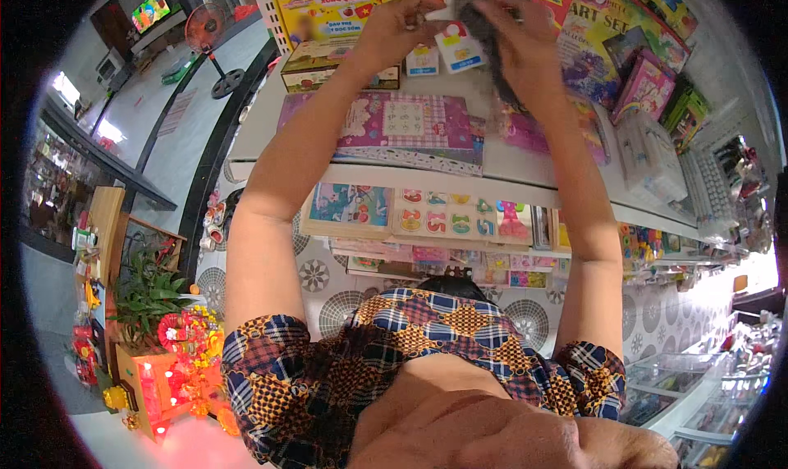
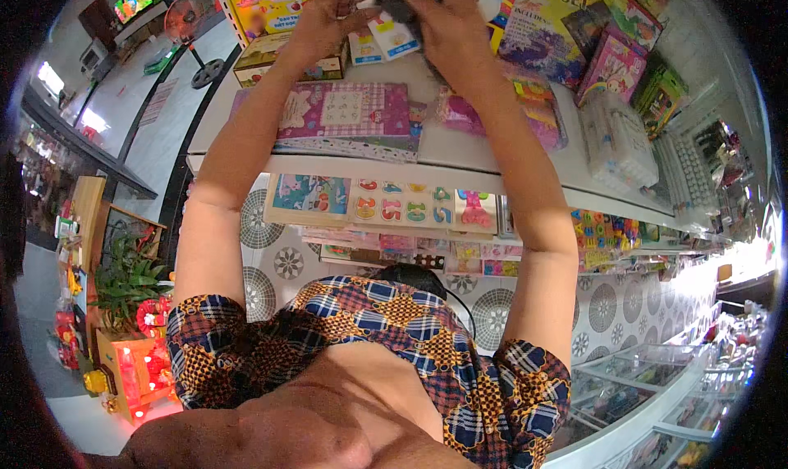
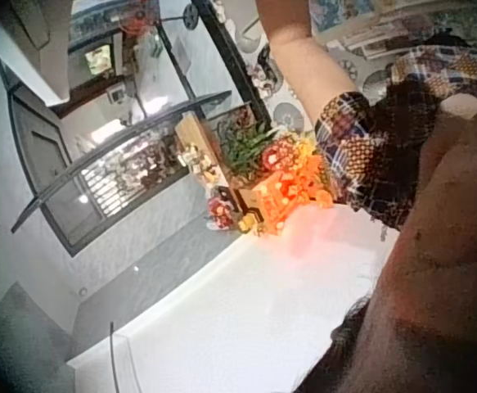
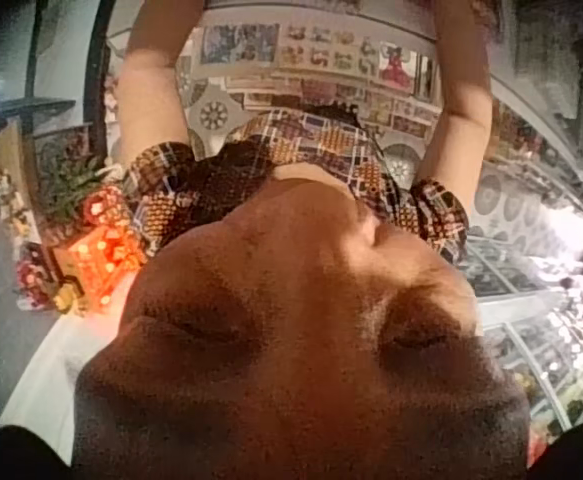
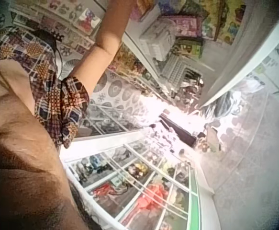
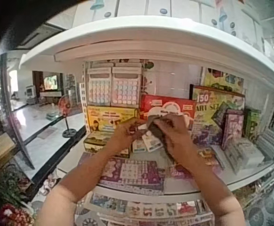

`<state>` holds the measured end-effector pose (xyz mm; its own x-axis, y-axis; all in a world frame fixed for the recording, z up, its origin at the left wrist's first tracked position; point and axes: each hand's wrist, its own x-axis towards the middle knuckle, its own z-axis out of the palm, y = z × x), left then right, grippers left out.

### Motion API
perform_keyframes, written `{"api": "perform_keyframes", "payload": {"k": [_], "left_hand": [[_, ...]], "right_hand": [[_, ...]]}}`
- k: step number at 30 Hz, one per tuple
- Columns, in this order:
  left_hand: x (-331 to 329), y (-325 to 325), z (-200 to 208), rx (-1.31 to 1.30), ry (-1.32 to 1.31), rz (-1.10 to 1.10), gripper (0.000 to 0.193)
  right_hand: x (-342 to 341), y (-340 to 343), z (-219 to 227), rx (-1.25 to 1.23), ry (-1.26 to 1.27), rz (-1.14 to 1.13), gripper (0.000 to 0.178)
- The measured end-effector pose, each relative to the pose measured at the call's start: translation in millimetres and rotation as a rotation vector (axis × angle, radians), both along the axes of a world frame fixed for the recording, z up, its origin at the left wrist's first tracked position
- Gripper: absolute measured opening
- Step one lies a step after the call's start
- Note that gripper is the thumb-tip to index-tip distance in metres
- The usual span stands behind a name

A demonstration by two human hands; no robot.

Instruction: Using a cloth to wipe down shelves and organize books and puzzles in a store.

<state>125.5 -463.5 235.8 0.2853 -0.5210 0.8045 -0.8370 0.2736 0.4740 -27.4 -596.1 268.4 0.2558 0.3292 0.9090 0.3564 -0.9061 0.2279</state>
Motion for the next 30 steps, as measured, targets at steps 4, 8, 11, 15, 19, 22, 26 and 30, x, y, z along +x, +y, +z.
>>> {"api": "perform_keyframes", "payload": {"k": [4, 8, 11, 15, 19, 22, 26, 30], "left_hand": [[9, 4, 2, -0.115, 0.301, -0.232, 0.028], [9, 18, 14, -0.297, 0.332, -0.143, 0.027], [-1, 24, 31, -0.283, 0.516, -0.395, 0.027], [2, 12, 15, -0.206, 0.468, -0.487, 0.026], [-4, 9, 13, -0.151, 0.289, -0.299, 0.025], [-4, 10, 23, -0.245, 0.356, -0.325, 0.024], [25, 10, 11, -0.247, 0.175, -0.367, 0.028], [24, 0, -9, 0.045, -0.012, 0.120, 0.029]], "right_hand": [[37, -6, -14, -0.145, 0.111, -0.092, 0.042], [23, -15, -16, -0.052, 0.225, 0.011, 0.037], [28, -39, -8, 0.364, 0.193, 0.246, 0.036], [30, -27, -18, 1.198, 0.592, 0.674, 0.028], [21, -16, -23, 1.064, 0.912, 0.786, 0.030], [15, -42, -15, 1.007, 0.973, 0.735, 0.033], [4, -50, 3, 1.153, 0.786, 0.808, 0.033], [8, -68, 9, 1.165, 0.580, 0.761, 0.030]]}}
